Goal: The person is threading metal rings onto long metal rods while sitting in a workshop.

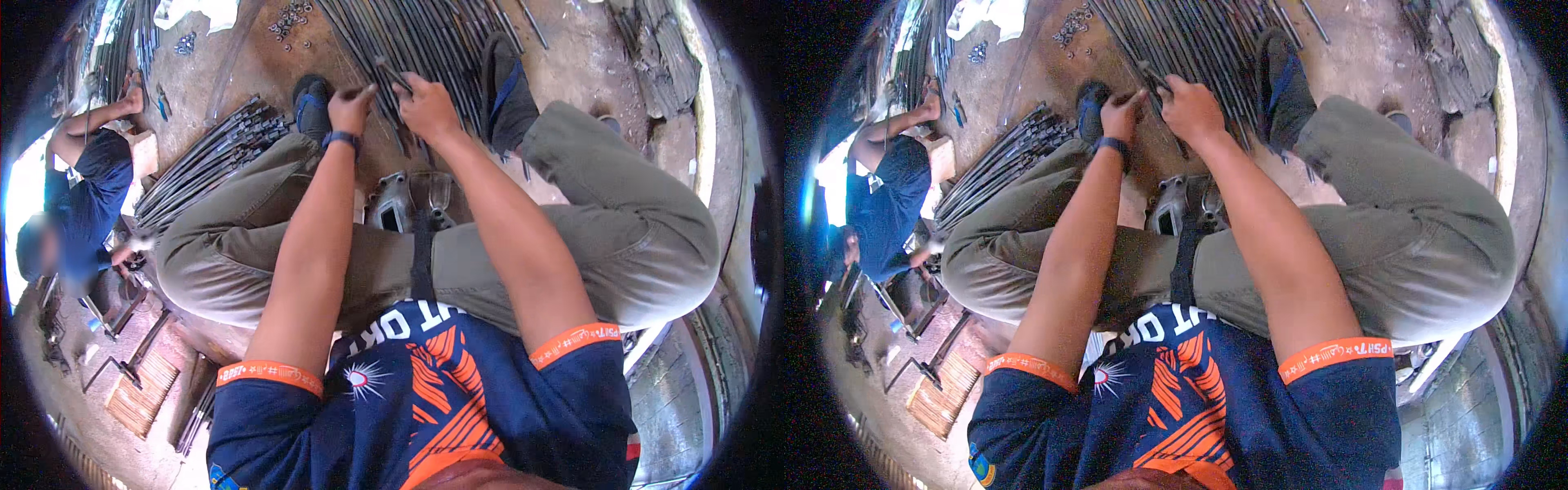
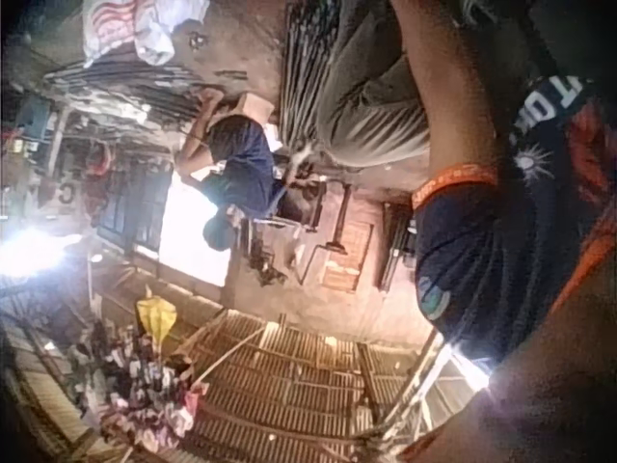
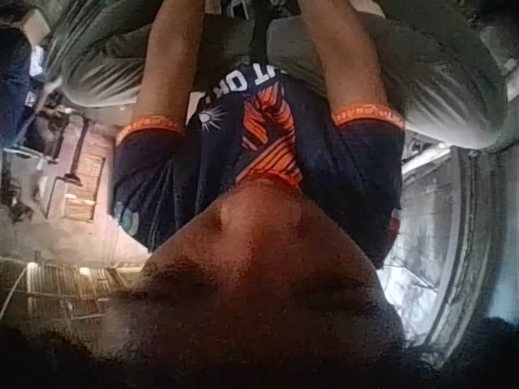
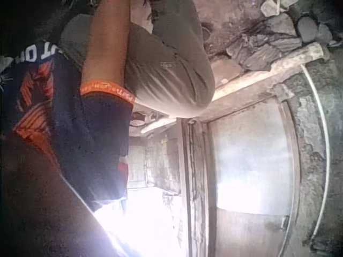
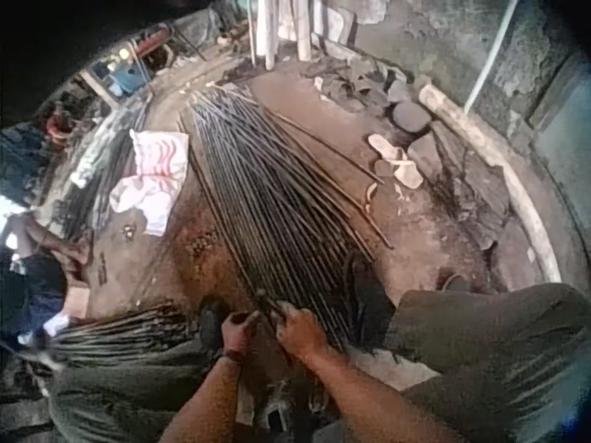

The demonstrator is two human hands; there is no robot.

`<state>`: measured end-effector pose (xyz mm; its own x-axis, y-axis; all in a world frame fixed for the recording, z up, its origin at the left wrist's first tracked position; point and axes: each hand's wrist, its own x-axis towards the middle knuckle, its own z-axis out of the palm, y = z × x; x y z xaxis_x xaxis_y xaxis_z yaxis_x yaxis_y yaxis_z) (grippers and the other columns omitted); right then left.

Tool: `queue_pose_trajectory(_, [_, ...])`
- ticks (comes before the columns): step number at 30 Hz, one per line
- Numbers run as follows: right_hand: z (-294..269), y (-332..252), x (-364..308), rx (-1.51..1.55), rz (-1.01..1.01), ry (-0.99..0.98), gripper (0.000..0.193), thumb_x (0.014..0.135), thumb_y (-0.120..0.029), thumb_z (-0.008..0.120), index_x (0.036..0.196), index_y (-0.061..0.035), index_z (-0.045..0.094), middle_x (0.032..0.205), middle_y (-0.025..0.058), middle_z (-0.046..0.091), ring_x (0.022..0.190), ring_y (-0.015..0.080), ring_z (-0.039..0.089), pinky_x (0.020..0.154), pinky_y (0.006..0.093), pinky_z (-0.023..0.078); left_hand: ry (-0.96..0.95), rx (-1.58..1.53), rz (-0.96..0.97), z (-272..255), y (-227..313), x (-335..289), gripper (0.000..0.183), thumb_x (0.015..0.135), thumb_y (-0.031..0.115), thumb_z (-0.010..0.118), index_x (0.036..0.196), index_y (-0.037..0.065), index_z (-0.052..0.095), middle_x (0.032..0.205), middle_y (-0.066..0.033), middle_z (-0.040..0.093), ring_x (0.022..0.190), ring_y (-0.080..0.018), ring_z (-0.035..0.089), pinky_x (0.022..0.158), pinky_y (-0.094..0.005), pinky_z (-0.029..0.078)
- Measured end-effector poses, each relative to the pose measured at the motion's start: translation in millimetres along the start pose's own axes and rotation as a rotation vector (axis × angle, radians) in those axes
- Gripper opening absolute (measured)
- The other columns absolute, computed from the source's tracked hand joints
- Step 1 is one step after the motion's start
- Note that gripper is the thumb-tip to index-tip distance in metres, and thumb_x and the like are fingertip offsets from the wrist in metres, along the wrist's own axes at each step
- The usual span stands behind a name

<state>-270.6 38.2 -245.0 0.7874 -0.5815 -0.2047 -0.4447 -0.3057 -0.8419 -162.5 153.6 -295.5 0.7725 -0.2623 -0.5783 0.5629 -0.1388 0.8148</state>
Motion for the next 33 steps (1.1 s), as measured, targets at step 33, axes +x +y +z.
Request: queue_pose_trajectory(33, [22.3,21.0,6.3,-0.114,-0.088,0.038,0.028,0.082,-0.022,0.061,0.098,0.0006,0.06,0.081,0.0257,0.06,0.076,0.0375,0.061,0.066,0.0363,0.047,0.23,0.252,0.196,20.1,-13.0,-13.4,0.045,0.07,0.032,0.075,0.093,-0.004,0.06,0.084,-0.011,0.063,0.076,-0.0193,0.057,0.072,-0.0307,0.045])
